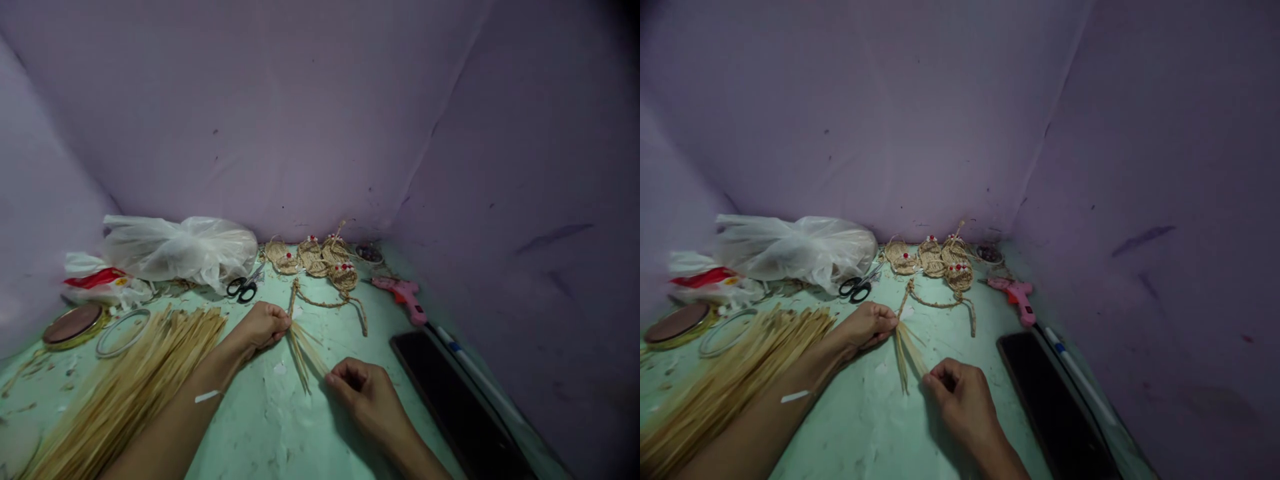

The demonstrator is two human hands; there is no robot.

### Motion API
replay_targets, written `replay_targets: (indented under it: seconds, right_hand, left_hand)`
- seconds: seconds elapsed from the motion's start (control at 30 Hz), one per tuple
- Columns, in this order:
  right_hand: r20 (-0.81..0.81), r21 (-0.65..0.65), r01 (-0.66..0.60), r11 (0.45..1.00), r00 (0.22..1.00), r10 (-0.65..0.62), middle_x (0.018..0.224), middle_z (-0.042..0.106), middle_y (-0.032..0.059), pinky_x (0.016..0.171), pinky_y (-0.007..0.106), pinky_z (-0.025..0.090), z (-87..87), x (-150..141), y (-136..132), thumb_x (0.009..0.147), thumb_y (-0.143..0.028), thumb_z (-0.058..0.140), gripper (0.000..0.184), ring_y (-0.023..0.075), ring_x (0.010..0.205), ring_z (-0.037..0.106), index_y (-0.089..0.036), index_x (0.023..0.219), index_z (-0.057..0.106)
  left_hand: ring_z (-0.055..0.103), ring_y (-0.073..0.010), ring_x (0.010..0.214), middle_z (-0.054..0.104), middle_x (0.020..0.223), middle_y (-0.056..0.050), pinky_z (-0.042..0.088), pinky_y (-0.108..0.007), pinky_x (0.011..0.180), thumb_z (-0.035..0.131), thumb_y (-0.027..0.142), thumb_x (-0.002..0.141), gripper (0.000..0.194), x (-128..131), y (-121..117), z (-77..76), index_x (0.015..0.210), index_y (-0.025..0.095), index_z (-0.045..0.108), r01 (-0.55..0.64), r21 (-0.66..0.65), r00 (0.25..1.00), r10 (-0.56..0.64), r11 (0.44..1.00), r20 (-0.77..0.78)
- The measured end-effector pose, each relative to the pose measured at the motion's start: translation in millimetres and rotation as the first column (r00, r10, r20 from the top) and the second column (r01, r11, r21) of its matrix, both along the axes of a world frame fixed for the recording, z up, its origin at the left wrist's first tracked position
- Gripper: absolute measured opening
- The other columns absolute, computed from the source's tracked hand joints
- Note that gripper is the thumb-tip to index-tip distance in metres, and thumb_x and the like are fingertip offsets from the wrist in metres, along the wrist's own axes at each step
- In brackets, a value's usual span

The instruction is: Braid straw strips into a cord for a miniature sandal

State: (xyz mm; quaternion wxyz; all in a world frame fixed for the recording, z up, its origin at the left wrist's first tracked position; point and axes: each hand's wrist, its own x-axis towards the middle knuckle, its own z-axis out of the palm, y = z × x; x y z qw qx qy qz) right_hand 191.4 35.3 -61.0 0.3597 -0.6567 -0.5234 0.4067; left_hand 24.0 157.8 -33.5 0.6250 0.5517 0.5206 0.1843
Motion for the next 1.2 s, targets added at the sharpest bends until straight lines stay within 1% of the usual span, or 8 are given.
replay_targets:
  seconds: [0.23, 0.47, 0.6, 0.8, 1.0, 1.1, 1.2]
  right_hand:
    - [0.076, -0.015, -0.054, 0.998, 0.996, 0.055, 0.052, 0.053, -0.0001, 0.046, 0.021, 0.028, -0.3, -0.8, -0.8, 0.071, -0.031, 0.050, 0.021, 0.0091, 0.050, 0.044, -0.014, 0.060, 0.058]
    - [0.088, 0.005, -0.093, 0.996, 0.992, 0.092, 0.053, 0.054, -0.0003, 0.046, 0.020, 0.028, -3.9, 1.3, -1.0, 0.071, -0.030, 0.050, 0.020, 0.0089, 0.050, 0.045, -0.014, 0.060, 0.057]
    - [0.099, 0.007, -0.111, 0.994, 0.989, 0.110, 0.054, 0.055, -0.0001, 0.047, 0.021, 0.028, -2.2, 1.5, -2.4, 0.071, -0.028, 0.051, 0.019, 0.0092, 0.051, 0.046, -0.014, 0.060, 0.058]
    - [0.077, -0.003, -0.112, 0.994, 0.991, 0.111, 0.053, 0.054, -0.0001, 0.047, 0.020, 0.028, -0.8, 0.8, -4.0, 0.070, -0.026, 0.052, 0.018, 0.0091, 0.051, 0.045, -0.014, 0.059, 0.057]
    - [0.062, 0.020, -0.101, 0.995, 0.993, 0.099, 0.052, 0.054, -0.0002, 0.046, 0.020, 0.028, -1.4, 0.3, -2.8, 0.070, -0.027, 0.052, 0.019, 0.0084, 0.050, 0.045, -0.013, 0.059, 0.057]
    - [0.080, 0.027, -0.109, 0.994, 0.991, 0.106, 0.053, 0.055, 0.0000, 0.047, 0.020, 0.029, -0.4, 0.5, -3.4, 0.070, -0.028, 0.051, 0.019, 0.0087, 0.050, 0.046, -0.013, 0.059, 0.058]
    - [0.119, 0.005, -0.112, 0.994, 0.987, 0.111, 0.053, 0.056, 0.0005, 0.047, 0.020, 0.031, 4.0, 5.1, -4.5, 0.071, -0.030, 0.050, 0.021, 0.0098, 0.050, 0.048, -0.014, 0.060, 0.059]
  left_hand:
    - [0.024, -0.0025, 0.024, 0.040, 0.034, 0.007, 0.012, -0.017, 0.030, 0.053, 0.023, 0.055, 0.012, 2.1, 0.5, 0.2, 0.060, 0.013, 0.048, -0.010, -0.004, 1.000, 0.009, 1.000, -0.027]
    - [0.024, -0.0024, 0.024, 0.040, 0.033, 0.007, 0.013, -0.017, 0.030, 0.051, 0.022, 0.054, 0.010, 5.2, -0.7, 2.3, 0.058, 0.013, 0.048, -0.012, 0.003, 1.000, 0.012, 1.000, -0.027]
    - [0.025, -0.0024, 0.025, 0.041, 0.033, 0.007, 0.013, -0.016, 0.030, 0.051, 0.022, 0.054, 0.011, 5.0, -0.8, 1.2, 0.059, 0.013, 0.048, -0.016, -0.014, 0.999, 0.016, 1.000, -0.035]
    - [0.024, -0.0024, 0.026, 0.041, 0.034, 0.007, 0.013, -0.017, 0.031, 0.053, 0.023, 0.054, 0.011, 4.5, -0.4, 2.2, 0.059, 0.013, 0.049, -0.011, -0.010, 0.999, 0.011, 1.000, -0.040]
    - [0.024, -0.0025, 0.026, 0.041, 0.033, 0.006, 0.013, -0.017, 0.031, 0.053, 0.022, 0.055, 0.011, 4.3, 0.5, 1.3, 0.058, 0.013, 0.049, -0.027, -0.005, 0.999, 0.027, 1.000, -0.041]
    - [0.024, -0.0024, 0.026, 0.041, 0.033, 0.006, 0.012, -0.017, 0.031, 0.052, 0.022, 0.055, 0.010, 3.8, 1.4, -0.4, 0.057, 0.013, 0.050, -0.026, 0.004, 0.999, 0.026, 1.000, -0.035]
    - [0.023, -0.0023, 0.026, 0.039, 0.033, 0.006, 0.012, -0.017, 0.031, 0.051, 0.021, 0.056, 0.009, 3.5, 2.1, -2.2, 0.056, 0.013, 0.050, -0.030, 0.005, 0.999, 0.030, 1.000, -0.041]
